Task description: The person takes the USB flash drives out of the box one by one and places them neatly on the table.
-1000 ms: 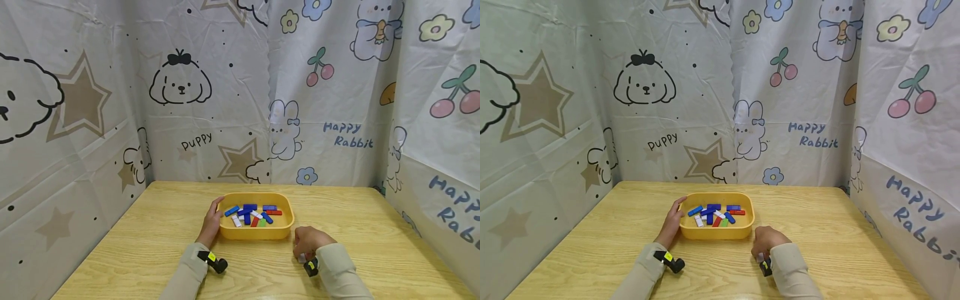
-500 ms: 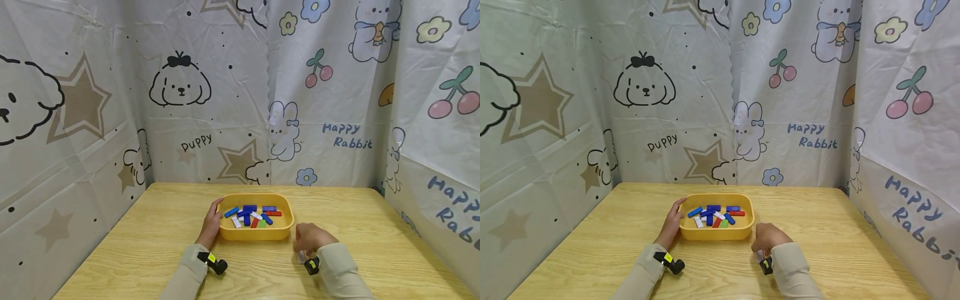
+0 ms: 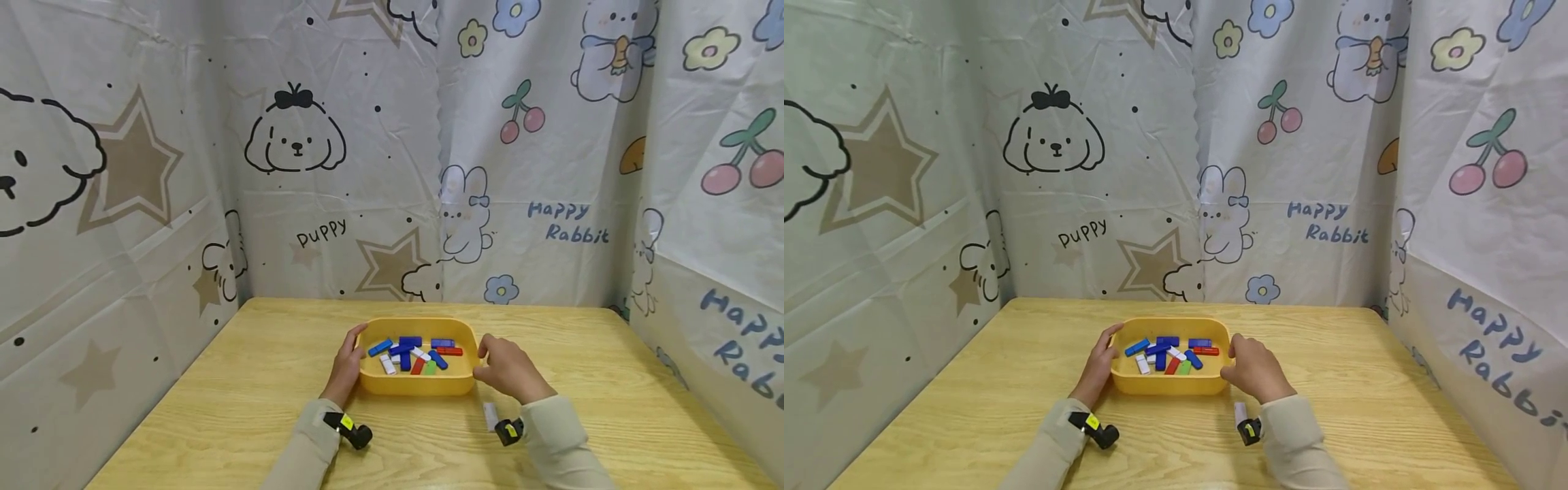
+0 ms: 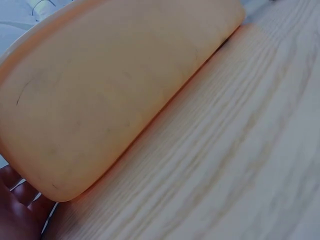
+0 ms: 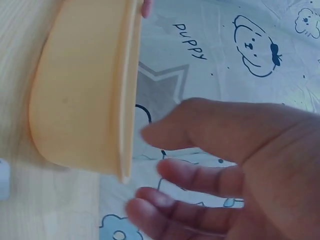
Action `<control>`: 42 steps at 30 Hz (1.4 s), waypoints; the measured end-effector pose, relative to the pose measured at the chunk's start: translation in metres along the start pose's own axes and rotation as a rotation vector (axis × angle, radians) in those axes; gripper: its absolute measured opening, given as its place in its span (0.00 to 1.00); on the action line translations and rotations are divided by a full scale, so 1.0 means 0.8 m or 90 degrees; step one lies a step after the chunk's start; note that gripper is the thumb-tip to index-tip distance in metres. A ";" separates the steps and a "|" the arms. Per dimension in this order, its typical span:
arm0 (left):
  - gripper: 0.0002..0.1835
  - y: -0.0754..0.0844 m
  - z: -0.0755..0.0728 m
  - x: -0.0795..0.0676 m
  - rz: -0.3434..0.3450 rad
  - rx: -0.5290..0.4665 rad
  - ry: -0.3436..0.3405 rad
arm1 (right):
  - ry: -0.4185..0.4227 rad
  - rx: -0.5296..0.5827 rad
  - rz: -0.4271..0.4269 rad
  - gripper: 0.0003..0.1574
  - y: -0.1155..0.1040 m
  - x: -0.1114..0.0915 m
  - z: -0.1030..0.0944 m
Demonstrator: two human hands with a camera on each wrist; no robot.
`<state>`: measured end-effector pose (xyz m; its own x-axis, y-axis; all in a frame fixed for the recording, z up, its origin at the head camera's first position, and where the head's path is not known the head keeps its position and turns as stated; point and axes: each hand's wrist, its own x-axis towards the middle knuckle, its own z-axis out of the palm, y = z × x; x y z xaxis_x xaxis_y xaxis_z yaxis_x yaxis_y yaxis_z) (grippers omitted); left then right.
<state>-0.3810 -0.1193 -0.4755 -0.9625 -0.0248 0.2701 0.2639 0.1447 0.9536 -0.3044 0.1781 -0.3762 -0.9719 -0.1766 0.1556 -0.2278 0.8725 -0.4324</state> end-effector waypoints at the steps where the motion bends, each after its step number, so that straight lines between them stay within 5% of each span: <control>1: 0.31 0.000 0.000 0.000 0.000 -0.002 -0.001 | 0.013 0.001 -0.001 0.14 -0.001 0.002 0.002; 14: 0.30 0.000 0.002 -0.004 0.000 0.019 0.008 | 0.096 0.029 -0.022 0.16 -0.009 0.025 0.047; 29: 0.30 0.002 0.002 -0.006 -0.012 0.024 0.006 | 0.004 -0.005 0.003 0.21 -0.019 0.060 0.076; 42: 0.31 0.002 0.002 -0.005 -0.011 0.029 0.009 | -0.041 -0.108 -0.099 0.22 -0.019 0.077 0.083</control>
<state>-0.3766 -0.1170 -0.4750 -0.9660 -0.0416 0.2553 0.2432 0.1895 0.9513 -0.3649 0.1238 -0.4187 -0.9289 -0.3387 0.1500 -0.3671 0.8958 -0.2507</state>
